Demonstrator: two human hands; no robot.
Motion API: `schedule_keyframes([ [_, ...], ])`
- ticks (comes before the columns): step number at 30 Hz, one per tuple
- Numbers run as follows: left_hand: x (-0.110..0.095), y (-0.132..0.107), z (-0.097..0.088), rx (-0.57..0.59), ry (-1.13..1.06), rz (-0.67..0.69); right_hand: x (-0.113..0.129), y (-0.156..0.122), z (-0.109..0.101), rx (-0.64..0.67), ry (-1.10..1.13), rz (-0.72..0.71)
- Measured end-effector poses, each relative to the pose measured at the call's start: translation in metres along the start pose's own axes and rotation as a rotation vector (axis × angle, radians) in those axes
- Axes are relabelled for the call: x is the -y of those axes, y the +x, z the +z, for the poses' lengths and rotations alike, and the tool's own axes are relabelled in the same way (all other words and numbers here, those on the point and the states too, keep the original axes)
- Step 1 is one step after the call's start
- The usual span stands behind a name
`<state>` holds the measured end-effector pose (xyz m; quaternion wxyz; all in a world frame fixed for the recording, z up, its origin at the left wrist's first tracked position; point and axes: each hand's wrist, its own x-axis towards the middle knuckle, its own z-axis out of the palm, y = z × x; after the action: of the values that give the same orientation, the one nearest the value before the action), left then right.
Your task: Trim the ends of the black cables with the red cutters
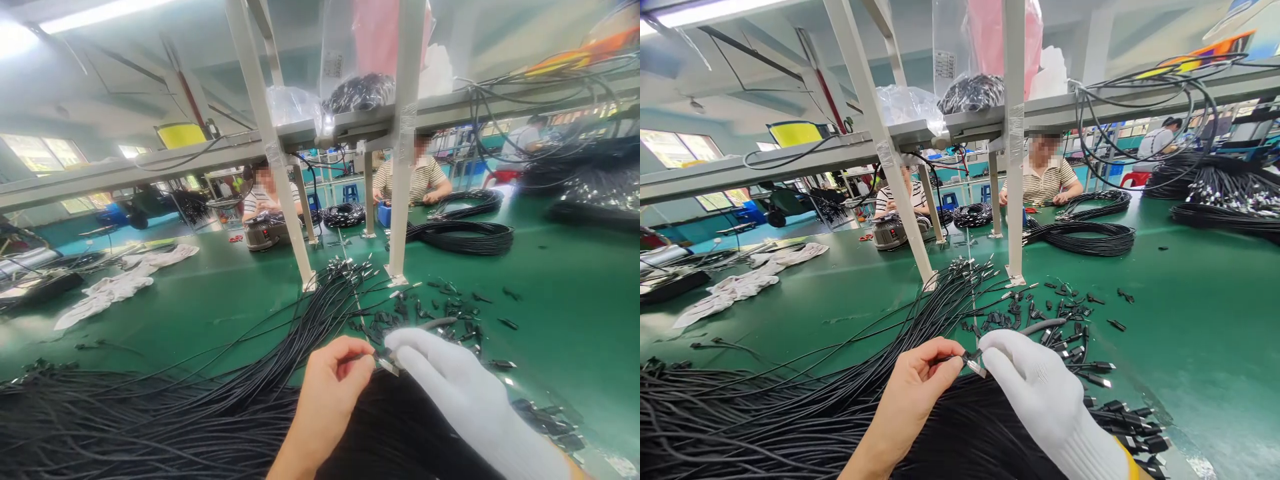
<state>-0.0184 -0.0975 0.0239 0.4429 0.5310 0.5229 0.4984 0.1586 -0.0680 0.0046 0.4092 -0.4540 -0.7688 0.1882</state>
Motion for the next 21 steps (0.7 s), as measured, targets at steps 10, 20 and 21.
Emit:
schedule_keyframes([
  [10, 0.001, -0.001, 0.004, 0.057, 0.139, 0.073, 0.002, 0.007, -0.008, 0.111, 0.13, 0.044],
  [20, 0.008, -0.003, 0.014, 0.033, 0.244, 0.025, 0.001, 0.0, 0.0, 0.172, -0.128, -0.033],
  [21, 0.008, -0.003, 0.014, 0.032, 0.227, 0.018, 0.001, -0.001, 0.002, 0.162, -0.137, -0.02],
])
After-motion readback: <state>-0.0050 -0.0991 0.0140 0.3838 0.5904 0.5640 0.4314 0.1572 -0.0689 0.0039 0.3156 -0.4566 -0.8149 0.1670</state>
